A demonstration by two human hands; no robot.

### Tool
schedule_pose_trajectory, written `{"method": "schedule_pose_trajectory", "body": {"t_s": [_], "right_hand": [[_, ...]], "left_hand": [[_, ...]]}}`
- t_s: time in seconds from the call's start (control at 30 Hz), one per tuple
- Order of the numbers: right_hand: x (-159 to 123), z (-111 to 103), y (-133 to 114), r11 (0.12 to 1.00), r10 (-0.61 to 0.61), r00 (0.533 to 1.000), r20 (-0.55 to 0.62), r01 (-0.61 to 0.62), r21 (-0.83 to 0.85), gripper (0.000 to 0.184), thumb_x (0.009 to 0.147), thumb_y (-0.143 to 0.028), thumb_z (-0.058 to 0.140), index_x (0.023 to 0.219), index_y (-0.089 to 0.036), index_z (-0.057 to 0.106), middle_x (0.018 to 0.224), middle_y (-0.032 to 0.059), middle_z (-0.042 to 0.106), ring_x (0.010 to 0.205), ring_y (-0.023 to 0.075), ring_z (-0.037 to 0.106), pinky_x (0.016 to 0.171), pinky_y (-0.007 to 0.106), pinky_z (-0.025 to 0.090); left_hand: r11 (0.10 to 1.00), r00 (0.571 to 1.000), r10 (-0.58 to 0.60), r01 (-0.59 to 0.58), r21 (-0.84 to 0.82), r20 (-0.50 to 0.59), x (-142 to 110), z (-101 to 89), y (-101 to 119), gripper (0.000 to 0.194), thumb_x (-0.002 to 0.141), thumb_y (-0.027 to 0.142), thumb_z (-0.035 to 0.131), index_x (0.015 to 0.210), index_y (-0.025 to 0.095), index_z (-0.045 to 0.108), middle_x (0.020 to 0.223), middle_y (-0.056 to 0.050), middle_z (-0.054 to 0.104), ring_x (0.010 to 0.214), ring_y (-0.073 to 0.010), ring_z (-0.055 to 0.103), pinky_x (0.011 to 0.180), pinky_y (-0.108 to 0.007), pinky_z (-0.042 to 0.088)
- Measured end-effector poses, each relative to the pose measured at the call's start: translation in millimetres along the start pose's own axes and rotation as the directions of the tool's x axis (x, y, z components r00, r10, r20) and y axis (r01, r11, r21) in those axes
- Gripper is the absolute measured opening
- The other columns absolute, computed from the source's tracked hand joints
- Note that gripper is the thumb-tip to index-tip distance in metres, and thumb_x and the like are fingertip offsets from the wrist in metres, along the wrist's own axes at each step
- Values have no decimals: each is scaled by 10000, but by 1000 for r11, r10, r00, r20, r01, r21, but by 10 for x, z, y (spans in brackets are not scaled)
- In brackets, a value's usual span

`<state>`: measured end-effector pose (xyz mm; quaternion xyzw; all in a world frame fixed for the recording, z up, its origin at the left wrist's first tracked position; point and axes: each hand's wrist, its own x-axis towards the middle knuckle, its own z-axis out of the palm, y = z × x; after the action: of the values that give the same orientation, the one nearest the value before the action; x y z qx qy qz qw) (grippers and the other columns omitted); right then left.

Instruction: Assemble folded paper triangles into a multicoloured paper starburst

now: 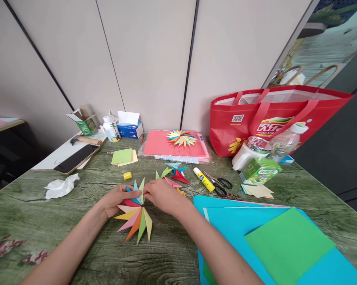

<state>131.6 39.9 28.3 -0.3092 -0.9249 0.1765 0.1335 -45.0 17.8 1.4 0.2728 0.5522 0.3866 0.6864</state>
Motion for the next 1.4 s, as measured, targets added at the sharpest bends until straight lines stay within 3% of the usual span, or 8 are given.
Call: {"method": "schedule_pose_trajectory", "body": {"t_s": [0.43,0.77,0.83,0.93,1.03,1.13,1.23,1.4], "right_hand": [[-11,72,-11,958,-70,996,63,85,-274,155,887,-137,370,873,-121,524,866,92,572,752,168,531,625,262,338],[-2,-49,-11,997,-56,998,-16,55,-63,185,853,-156,441,837,-130,623,807,67,641,739,141,563,649,234,361],[8,-34,-22,1000,0,998,-65,1,23,173,826,-149,472,798,-136,643,752,52,653,679,126,563,626,224,361],[30,41,-30,969,178,977,-114,-154,191,121,753,-150,538,716,-141,653,633,21,651,561,104,549,543,200,350],[52,129,-13,882,343,935,-88,-288,372,88,694,-155,571,666,-131,651,569,18,646,515,106,558,492,186,355],[63,177,11,796,402,915,-30,-333,505,93,675,-182,578,656,-126,650,550,23,649,503,109,573,482,181,378],[65,180,3,803,421,906,-32,-356,478,89,655,-184,576,642,-135,649,559,23,652,524,114,575,481,181,369],[68,185,-71,887,410,904,-123,-363,286,107,650,-144,536,615,-147,637,603,17,649,549,108,543,498,193,316]], "left_hand": [[999,1000,-6,4,-53,-22,-16,-3,24,228,449,158,801,481,128,577,415,-8,609,350,-94,527,364,-180,377],[999,1000,-21,21,-50,-12,-13,-12,28,260,424,150,808,485,116,557,413,-11,608,348,-101,532,377,-190,402],[999,1000,-10,10,-40,-5,-8,-15,24,257,421,162,811,510,111,575,436,-16,622,364,-105,544,392,-194,413],[1000,1000,9,-9,-17,9,2,-17,14,265,417,185,814,535,102,592,466,-31,639,390,-110,560,414,-197,421],[1000,1000,17,-17,1,6,5,-13,6,280,403,202,819,530,98,592,468,-38,641,398,-111,563,417,-192,410],[1000,1000,16,-16,12,0,0,-5,0,296,384,215,823,527,98,592,465,-38,640,397,-113,562,419,-194,408],[1000,1000,14,-14,22,-6,-1,1,-5,302,371,214,826,516,101,586,463,-36,640,398,-113,564,427,-197,412],[999,1000,21,-20,27,-12,15,-12,-13,285,385,205,822,507,106,584,450,-31,632,393,-115,562,409,-191,396]]}}
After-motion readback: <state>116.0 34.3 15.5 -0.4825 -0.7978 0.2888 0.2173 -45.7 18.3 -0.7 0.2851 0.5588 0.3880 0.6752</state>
